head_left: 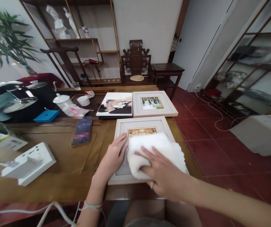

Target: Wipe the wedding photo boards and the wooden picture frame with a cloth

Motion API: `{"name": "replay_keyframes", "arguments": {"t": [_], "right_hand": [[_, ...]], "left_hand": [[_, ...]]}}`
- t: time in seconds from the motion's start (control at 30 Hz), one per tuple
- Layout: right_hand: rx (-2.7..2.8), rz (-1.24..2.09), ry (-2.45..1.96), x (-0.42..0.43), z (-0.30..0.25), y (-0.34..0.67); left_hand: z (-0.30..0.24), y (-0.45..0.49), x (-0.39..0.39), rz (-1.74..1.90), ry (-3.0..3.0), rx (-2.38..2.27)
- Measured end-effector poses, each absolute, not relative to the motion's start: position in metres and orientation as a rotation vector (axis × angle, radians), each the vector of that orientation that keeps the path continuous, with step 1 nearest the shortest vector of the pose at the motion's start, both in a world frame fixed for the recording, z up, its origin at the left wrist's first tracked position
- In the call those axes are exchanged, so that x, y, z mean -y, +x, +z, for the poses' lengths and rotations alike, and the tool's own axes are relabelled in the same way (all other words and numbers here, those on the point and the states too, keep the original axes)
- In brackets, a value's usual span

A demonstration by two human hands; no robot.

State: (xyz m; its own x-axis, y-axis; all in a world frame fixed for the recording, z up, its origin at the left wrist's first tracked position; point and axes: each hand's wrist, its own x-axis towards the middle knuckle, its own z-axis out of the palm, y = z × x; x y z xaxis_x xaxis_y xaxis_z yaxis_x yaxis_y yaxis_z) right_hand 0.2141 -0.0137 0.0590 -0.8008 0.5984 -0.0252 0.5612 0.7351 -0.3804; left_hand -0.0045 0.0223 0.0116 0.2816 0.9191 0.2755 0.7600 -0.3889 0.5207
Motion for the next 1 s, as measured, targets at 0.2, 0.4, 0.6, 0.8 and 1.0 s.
{"name": "replay_keyframes", "arguments": {"t": [0.2, 0.4, 0.6, 0.8, 1.0], "right_hand": [[2.725, 0.156, -1.165, -0.059, 0.046, 0.216], [2.714, 0.023, -1.202, -0.101, 0.047, 0.209], [2.859, 0.297, -1.059, -0.055, 0.060, 0.208], [2.969, 0.639, -0.768, 0.018, 0.094, 0.221], [2.857, 0.661, -0.832, 0.020, 0.072, 0.214]], "left_hand": [[0.007, -0.006, -0.023, 0.816, 2.242, -1.544], [0.007, -0.006, -0.024, 0.841, 2.231, -1.531], [0.007, -0.006, -0.024, 0.835, 2.242, -1.534], [0.009, -0.005, -0.022, 0.803, 2.241, -1.547], [0.010, -0.005, -0.022, 0.776, 2.235, -1.551]]}}
